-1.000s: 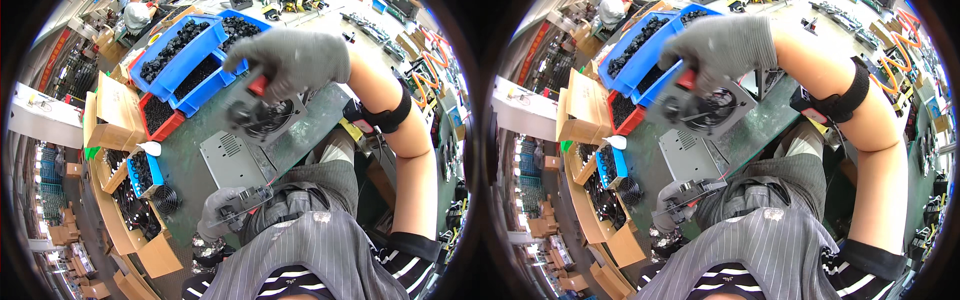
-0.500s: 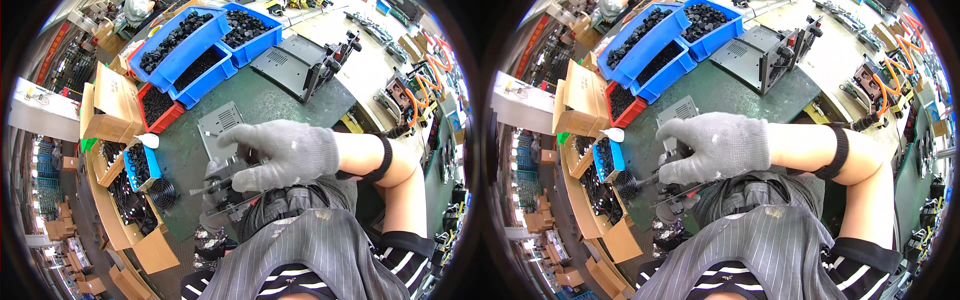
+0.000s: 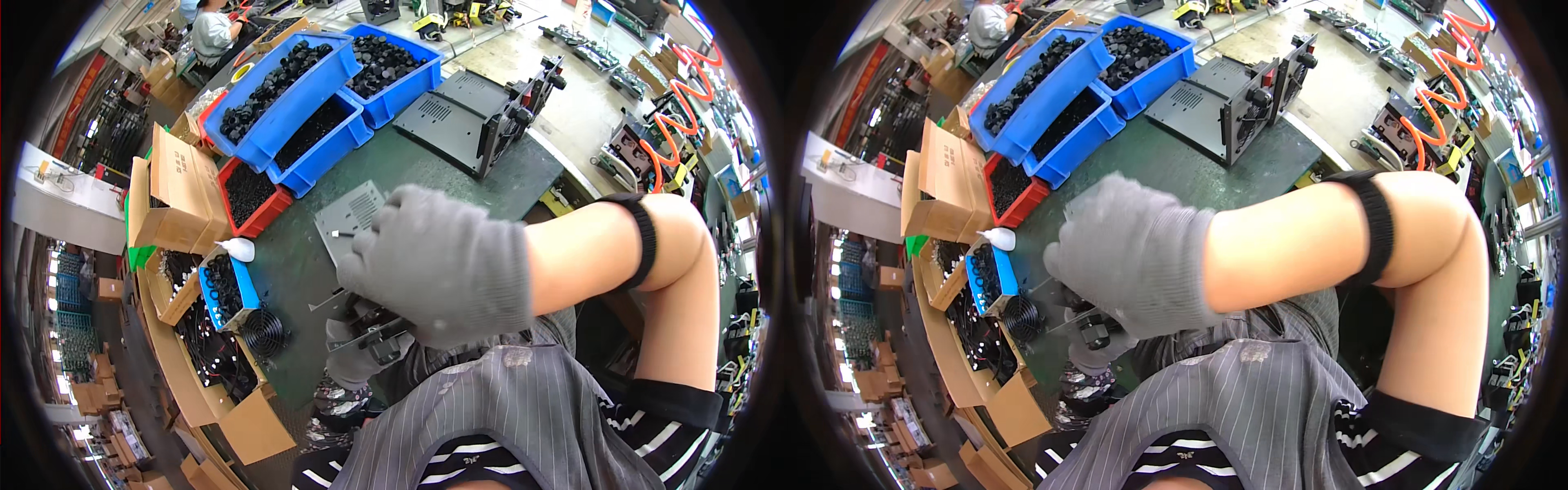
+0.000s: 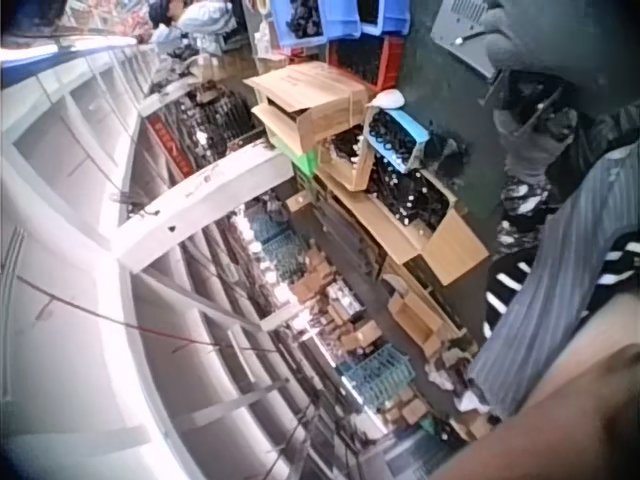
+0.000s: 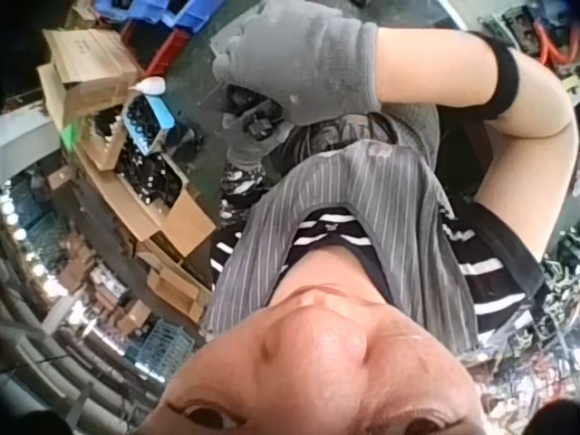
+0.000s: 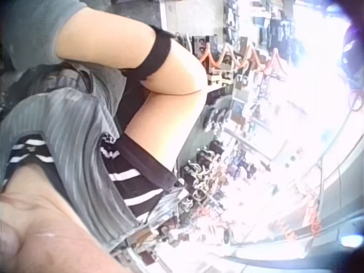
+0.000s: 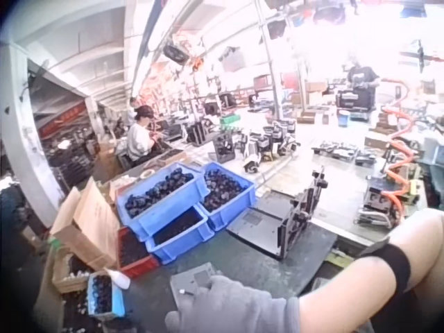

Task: Assembling electronic components into a metal casing using an electric screwdriver.

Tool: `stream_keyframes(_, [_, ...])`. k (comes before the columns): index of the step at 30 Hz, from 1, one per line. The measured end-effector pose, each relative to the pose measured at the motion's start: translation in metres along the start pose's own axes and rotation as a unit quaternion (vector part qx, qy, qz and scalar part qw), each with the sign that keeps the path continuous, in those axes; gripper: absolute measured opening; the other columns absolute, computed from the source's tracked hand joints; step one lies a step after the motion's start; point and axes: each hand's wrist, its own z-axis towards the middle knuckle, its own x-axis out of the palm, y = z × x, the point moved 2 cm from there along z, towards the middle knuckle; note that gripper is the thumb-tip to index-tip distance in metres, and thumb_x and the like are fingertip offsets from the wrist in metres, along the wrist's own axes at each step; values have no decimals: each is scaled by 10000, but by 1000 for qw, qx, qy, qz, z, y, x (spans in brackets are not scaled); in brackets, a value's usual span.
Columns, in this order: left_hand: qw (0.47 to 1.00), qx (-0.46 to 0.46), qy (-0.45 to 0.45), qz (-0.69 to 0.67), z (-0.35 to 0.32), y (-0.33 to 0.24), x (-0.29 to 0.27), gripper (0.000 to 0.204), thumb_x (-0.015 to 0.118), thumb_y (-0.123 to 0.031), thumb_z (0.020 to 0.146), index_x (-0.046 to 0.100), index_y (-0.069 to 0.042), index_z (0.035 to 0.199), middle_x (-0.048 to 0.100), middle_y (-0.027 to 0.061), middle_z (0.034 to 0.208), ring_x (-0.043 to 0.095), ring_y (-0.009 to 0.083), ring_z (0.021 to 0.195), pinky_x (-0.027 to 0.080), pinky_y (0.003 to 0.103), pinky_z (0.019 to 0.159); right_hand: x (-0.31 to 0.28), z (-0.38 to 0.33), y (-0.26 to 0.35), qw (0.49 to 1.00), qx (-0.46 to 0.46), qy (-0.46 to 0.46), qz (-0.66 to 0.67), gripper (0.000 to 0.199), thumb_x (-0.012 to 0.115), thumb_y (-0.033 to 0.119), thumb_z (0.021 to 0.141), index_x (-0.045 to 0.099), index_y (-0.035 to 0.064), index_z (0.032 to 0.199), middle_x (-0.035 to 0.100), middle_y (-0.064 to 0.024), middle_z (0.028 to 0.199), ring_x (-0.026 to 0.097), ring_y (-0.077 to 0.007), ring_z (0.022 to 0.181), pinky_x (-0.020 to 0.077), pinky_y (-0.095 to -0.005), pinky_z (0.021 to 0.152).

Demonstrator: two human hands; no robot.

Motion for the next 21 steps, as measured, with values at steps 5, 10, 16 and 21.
stream_keyframes(5, [942, 210, 75, 250, 56, -74, 34, 821, 895, -245, 682, 492, -22, 1362, 603, 159, 1284, 630, 298, 1175, 546, 395, 943, -51, -46, -20, 979, 29, -178, -95, 465, 816, 259, 610, 652, 93, 1012, 676, -67, 957, 666, -278, 959, 517, -390, 863])
stream_keyframes(10, [626, 561, -47, 540, 156, -156, 79, 446, 849, -266, 689, 735, -108, 1090, 686, 90, 1188, 680, 260, 1049, 554, 397, 920, -101, -77, -60, 862, -6, -432, -264, 480, 808, 246, 667, 619, 129, 1092, 647, -57, 1032, 642, -299, 1014, 487, -433, 920])
stream_keyframes(16, [612, 640, -60, 461, 257, -209, 107, 821, 891, -258, 648, 513, -56, 1349, 694, 115, 1036, 672, 310, 948, 513, 442, 872, -162, -57, -149, 805, -134, -455, -358, 593, 851, 156, 661, 531, 49, 1149, 643, -107, 946, 653, -333, 884, 531, -425, 813])
stream_keyframes(21, [492, 701, -234, 459, 294, -230, 103, 848, 872, -243, 653, 472, 18, 1354, 553, 204, 1269, 513, 378, 1156, 420, 449, 948, -192, -25, -205, 787, -157, -494, -336, 547, 825, 143, 726, 517, 19, 1161, 691, -102, 922, 652, -333, 818, 535, -413, 759])
